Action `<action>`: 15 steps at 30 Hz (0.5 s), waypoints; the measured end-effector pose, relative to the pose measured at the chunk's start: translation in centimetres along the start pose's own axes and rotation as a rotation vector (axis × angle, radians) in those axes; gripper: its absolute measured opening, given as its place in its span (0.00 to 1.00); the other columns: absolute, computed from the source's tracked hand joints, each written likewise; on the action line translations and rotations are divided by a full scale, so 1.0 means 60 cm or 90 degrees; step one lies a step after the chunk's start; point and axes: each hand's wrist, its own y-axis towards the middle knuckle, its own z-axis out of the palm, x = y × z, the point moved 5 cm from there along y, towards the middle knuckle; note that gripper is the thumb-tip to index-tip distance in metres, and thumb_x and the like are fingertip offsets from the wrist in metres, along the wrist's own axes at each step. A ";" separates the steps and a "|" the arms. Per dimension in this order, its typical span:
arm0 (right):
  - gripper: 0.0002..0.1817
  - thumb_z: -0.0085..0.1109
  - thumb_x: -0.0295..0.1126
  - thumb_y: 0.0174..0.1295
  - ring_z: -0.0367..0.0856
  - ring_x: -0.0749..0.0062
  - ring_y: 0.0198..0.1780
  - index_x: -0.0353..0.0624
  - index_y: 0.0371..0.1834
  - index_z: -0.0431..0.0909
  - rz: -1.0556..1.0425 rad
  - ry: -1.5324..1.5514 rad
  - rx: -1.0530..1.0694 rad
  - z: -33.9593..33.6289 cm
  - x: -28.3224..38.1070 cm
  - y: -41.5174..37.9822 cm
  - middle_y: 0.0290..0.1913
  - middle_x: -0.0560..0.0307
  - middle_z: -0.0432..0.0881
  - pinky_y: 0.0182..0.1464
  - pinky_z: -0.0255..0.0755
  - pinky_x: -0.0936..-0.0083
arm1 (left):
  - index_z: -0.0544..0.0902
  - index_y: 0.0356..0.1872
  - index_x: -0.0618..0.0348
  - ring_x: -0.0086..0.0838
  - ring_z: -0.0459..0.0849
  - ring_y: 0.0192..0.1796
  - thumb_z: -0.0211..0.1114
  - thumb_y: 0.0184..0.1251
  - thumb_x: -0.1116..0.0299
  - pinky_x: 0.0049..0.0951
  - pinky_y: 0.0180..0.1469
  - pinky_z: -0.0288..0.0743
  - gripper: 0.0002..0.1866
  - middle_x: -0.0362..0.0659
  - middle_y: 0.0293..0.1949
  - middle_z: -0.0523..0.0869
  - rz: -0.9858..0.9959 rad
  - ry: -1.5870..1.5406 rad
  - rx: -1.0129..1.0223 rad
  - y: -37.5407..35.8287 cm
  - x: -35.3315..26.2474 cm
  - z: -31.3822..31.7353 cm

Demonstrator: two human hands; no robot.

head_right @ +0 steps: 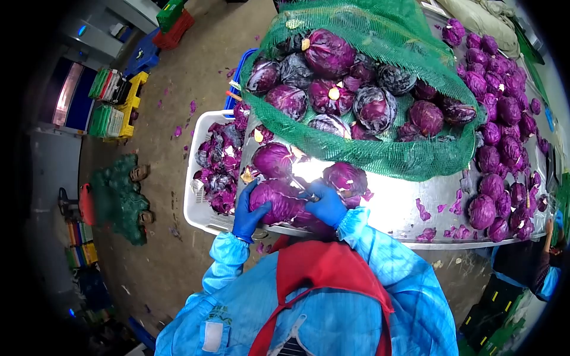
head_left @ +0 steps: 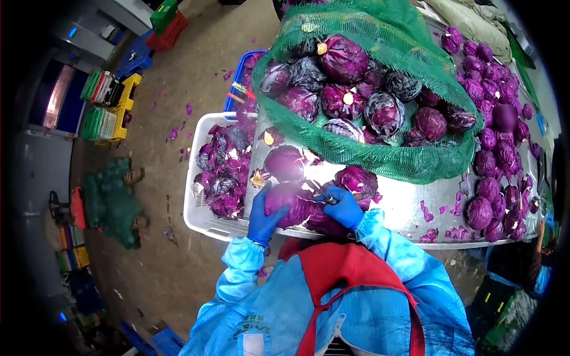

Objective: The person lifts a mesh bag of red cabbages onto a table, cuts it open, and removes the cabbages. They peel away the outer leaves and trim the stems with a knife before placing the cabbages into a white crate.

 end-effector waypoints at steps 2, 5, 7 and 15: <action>0.15 0.58 0.24 0.45 0.77 0.74 0.39 0.39 0.40 0.80 -0.021 -0.078 -0.011 -0.017 0.009 -0.002 0.36 0.55 0.80 0.42 0.71 0.77 | 0.63 0.63 0.65 0.36 0.71 0.60 0.77 0.45 0.60 0.33 0.63 0.64 0.45 0.52 0.59 0.69 0.004 0.132 0.011 -0.009 -0.004 0.014; 0.15 0.58 0.25 0.45 0.78 0.73 0.37 0.39 0.39 0.80 0.014 -0.153 -0.104 -0.077 -0.010 0.015 0.35 0.55 0.79 0.40 0.71 0.76 | 0.65 0.61 0.65 0.37 0.72 0.58 0.80 0.39 0.60 0.35 0.61 0.66 0.47 0.51 0.55 0.72 0.027 0.158 -0.006 -0.004 -0.012 0.020; 0.14 0.58 0.26 0.45 0.77 0.70 0.34 0.39 0.38 0.80 0.015 -0.233 -0.172 -0.128 0.000 0.019 0.33 0.55 0.78 0.38 0.70 0.76 | 0.66 0.59 0.63 0.37 0.73 0.57 0.80 0.38 0.59 0.35 0.60 0.67 0.45 0.50 0.54 0.73 0.063 0.119 0.009 -0.004 -0.007 0.016; 0.17 0.59 0.26 0.51 0.79 0.61 0.39 0.42 0.47 0.76 -0.087 -0.422 -0.339 -0.142 0.126 -0.053 0.41 0.53 0.74 0.41 0.72 0.73 | 0.69 0.60 0.61 0.34 0.74 0.57 0.73 0.47 0.63 0.34 0.62 0.67 0.37 0.47 0.55 0.74 -0.067 -0.195 -0.009 -0.005 0.037 -0.013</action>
